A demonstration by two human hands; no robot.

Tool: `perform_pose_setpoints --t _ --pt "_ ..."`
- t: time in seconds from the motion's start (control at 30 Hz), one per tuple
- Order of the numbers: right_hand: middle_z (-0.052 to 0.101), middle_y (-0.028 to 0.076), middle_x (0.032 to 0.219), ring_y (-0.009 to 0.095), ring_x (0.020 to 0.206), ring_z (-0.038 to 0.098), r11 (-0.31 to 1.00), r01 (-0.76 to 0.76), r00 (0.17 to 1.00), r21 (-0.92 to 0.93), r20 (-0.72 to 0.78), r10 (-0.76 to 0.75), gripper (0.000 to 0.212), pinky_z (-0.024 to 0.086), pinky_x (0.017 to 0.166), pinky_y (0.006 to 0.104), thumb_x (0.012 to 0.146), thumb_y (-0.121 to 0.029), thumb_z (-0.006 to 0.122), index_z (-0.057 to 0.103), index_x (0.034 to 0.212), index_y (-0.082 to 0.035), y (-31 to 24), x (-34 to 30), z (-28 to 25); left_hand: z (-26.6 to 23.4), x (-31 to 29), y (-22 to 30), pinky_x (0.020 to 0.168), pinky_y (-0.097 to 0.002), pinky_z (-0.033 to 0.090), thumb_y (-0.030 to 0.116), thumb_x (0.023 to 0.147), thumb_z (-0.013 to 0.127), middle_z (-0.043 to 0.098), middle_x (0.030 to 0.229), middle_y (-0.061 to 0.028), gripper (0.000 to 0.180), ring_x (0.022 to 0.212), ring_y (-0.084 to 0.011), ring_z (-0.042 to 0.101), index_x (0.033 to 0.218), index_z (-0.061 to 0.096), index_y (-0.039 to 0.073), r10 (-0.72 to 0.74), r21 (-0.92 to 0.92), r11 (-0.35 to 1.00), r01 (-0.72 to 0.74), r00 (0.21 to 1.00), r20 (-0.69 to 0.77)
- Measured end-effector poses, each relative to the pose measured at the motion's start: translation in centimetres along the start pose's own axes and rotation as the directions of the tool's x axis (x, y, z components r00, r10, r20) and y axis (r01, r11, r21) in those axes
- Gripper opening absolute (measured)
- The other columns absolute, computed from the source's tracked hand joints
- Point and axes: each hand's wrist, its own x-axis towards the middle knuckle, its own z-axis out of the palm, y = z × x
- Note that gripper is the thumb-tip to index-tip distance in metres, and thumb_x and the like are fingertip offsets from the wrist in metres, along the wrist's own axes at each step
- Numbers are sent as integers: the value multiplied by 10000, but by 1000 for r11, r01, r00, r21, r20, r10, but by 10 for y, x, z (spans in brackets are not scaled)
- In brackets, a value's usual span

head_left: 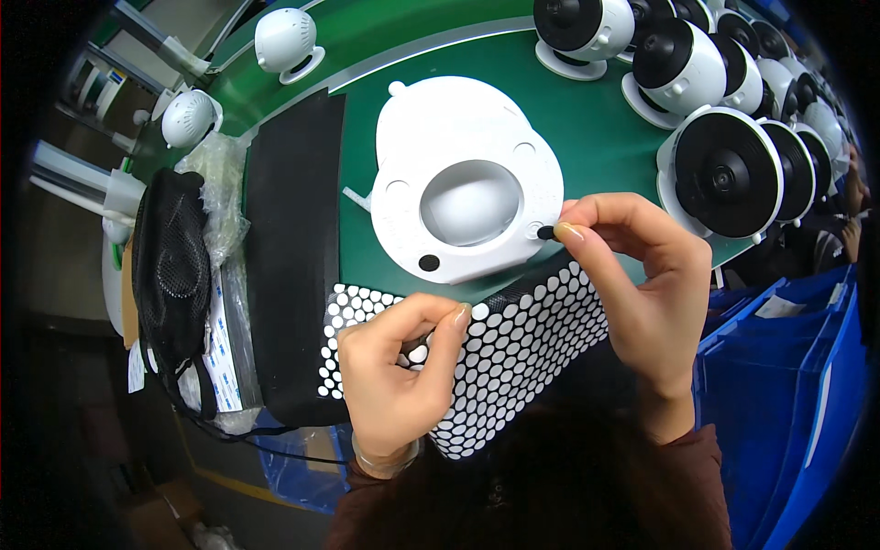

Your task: Assembling security camera components at a production station.

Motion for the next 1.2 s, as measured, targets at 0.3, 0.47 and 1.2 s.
perform_pose_setpoints --t 0.3,0.47,1.2 --pt "635 54 783 91 731 591 996 -70 996 -64 45 73 83 469 728 211 774 -9 637 619 831 50 -7 -1 2 1 3 -3 504 -177 398 -15 775 600 624 590 -78 61 551 -59 573 735 601 -61 20 -31 999 -21 1000 -22" --pt "635 50 777 91 731 593 994 -71 997 -82 37 74 83 468 725 210 772 -13 640 619 825 48 -8 -1 3 1 4 -1 512 -178 407 -20 771 604 634 605 -82 49 570 -64 589 740 603 -59 16 -26 1000 -17 1000 -11" --pt "639 104 780 116 716 612 982 49 999 -183 33 -43 139 484 676 207 771 0 638 525 844 34 -11 -1 14 0 3 -8 535 -167 360 -30 744 631 628 609 -43 256 560 -21 507 975 521 -38 -22 -87 996 11 991 -130"
